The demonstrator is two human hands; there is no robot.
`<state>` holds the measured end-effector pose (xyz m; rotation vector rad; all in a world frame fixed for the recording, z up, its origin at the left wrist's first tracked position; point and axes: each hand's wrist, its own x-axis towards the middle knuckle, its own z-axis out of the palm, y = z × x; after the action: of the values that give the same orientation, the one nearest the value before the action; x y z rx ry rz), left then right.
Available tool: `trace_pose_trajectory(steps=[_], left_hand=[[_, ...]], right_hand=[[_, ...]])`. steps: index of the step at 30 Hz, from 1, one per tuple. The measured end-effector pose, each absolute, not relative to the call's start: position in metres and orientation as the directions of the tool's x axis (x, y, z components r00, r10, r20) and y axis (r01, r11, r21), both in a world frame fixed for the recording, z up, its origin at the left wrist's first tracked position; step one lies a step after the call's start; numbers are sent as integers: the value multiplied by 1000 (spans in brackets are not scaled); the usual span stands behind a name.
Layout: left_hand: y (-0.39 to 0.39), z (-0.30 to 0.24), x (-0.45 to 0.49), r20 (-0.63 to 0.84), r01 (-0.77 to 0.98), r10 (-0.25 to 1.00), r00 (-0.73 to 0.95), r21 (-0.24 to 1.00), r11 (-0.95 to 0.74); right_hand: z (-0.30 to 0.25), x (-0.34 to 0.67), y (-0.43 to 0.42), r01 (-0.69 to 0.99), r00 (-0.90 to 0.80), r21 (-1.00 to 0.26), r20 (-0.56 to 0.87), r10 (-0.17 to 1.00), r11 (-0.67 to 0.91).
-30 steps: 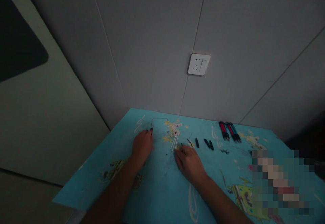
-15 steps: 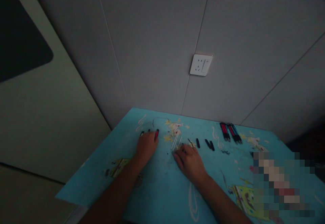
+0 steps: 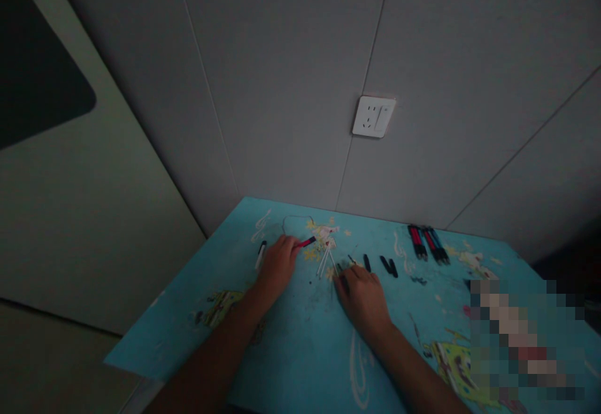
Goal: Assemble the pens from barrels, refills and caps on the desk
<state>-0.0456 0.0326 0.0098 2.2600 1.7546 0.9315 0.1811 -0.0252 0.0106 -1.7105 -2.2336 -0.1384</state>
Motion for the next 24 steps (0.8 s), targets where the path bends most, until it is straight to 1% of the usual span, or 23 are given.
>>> trace_pose_trajectory(steps=[5, 15, 18, 24], left_hand=[[30, 14, -38, 471, 704, 874, 120, 580, -409], [30, 8, -33, 441, 484, 897, 28, 779, -398], [30, 9, -34, 427, 469, 904, 25, 793, -388], [29, 11, -35, 430, 494, 901, 61, 772, -401]], right_hand=[[8, 183, -24, 966, -194, -114, 280, 940, 234], [8, 184, -22, 971, -198, -80, 242, 950, 223], [7, 185, -22, 971, -196, -86, 241, 951, 222], [8, 185, -24, 966, -199, -113, 253, 947, 233]])
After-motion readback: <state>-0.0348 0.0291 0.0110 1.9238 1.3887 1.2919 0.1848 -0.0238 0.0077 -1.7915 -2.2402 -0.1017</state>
